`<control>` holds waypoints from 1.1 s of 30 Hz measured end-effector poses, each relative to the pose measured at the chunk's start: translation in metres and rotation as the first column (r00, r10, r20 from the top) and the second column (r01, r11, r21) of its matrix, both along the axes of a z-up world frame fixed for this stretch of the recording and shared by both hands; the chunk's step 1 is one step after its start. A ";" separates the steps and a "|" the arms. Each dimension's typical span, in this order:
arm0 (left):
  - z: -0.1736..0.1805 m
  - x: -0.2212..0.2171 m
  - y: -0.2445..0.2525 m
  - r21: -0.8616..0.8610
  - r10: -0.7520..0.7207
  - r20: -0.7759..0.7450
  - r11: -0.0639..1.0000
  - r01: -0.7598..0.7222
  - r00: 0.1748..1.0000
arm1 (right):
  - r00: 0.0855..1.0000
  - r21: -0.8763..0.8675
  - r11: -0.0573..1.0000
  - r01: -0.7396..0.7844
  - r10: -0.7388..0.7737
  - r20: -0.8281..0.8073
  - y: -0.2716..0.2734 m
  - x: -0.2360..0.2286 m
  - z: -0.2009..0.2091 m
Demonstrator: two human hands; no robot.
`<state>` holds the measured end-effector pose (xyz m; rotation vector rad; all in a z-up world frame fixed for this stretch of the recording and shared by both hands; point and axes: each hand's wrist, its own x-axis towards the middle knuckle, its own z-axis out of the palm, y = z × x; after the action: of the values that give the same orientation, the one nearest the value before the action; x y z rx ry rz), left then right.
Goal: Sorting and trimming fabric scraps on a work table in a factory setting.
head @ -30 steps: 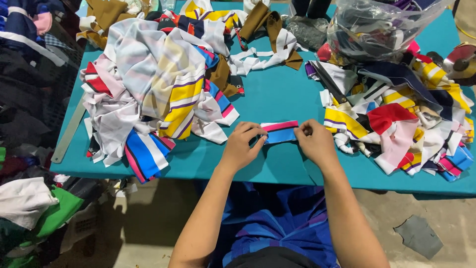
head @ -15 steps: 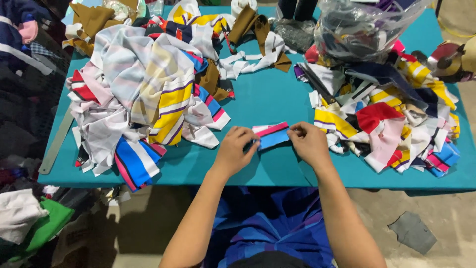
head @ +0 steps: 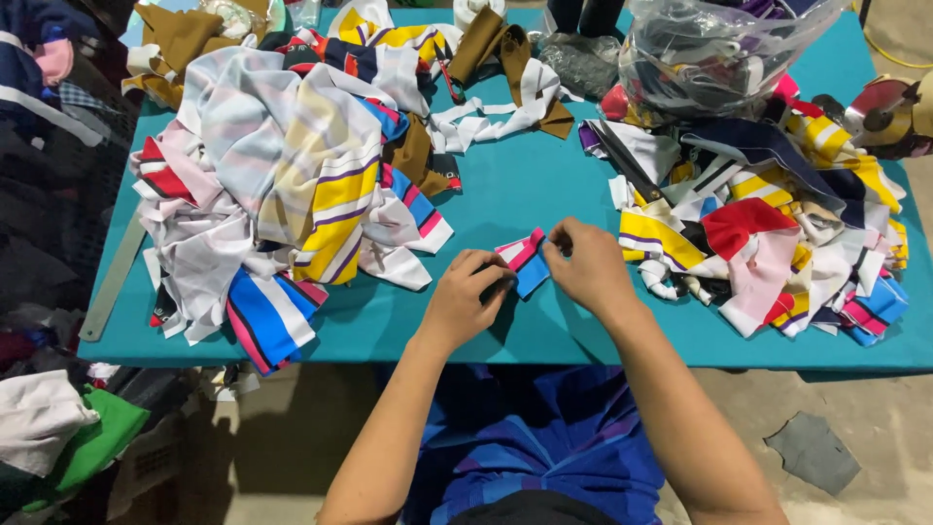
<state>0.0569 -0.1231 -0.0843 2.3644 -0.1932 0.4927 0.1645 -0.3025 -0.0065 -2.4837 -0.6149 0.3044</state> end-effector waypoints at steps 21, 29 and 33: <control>0.023 0.030 -0.009 0.121 0.119 -0.353 0.989 -0.081 0.928 | 0.982 0.126 0.977 0.173 -0.161 -0.101 -0.021 0.011 -0.040; 0.037 0.034 -0.002 -0.105 0.138 -0.384 0.976 -0.192 0.913 | 0.978 0.174 0.964 0.203 -0.189 -0.093 -0.016 0.006 -0.035; 0.037 0.029 -0.002 -0.069 0.177 -0.301 0.976 -0.207 0.937 | 0.976 0.188 0.959 0.214 -0.200 -0.091 -0.015 0.004 -0.036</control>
<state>0.0864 -0.1253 -0.0471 2.3346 0.1970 0.2294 0.1681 -0.3175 -0.0420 -2.3105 -0.3343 0.2370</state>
